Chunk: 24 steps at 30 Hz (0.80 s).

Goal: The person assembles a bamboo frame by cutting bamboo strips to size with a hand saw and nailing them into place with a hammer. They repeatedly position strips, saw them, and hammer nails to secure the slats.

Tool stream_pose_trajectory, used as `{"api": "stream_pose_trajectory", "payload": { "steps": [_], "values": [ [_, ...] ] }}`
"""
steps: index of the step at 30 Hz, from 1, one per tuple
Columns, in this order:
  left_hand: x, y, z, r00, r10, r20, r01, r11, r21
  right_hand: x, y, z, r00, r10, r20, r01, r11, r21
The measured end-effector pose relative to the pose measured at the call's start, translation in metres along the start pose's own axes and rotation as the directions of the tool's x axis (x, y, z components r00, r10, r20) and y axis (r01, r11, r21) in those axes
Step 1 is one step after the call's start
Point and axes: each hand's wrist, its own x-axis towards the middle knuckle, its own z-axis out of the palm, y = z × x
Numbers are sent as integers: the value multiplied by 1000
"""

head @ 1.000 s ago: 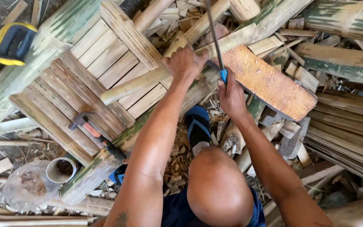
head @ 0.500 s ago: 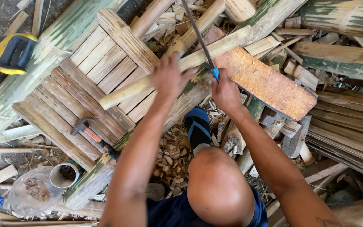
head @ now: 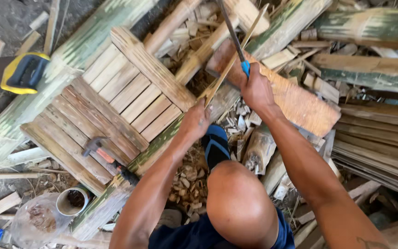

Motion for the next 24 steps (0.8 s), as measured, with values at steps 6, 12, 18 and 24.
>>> {"api": "stream_pose_trajectory", "payload": {
  "steps": [6, 12, 18, 24],
  "values": [
    [10, 15, 9, 995, -78, 69, 83, 994, -72, -7, 24, 11, 987, 158, 31, -161, 982, 96],
    [10, 17, 10, 967, 162, -198, -185, 977, -103, 8, 35, -1, 997, 51, -62, -47, 997, 63],
    [25, 12, 27, 990, 106, -91, -100, 993, 69, 0, 36, -3, 946, 243, 216, -241, 970, -36],
    [23, 3, 44, 998, 44, -49, -43, 999, 12, -11, 54, 9, 954, 271, 130, -271, 962, -23]
  ]
}}
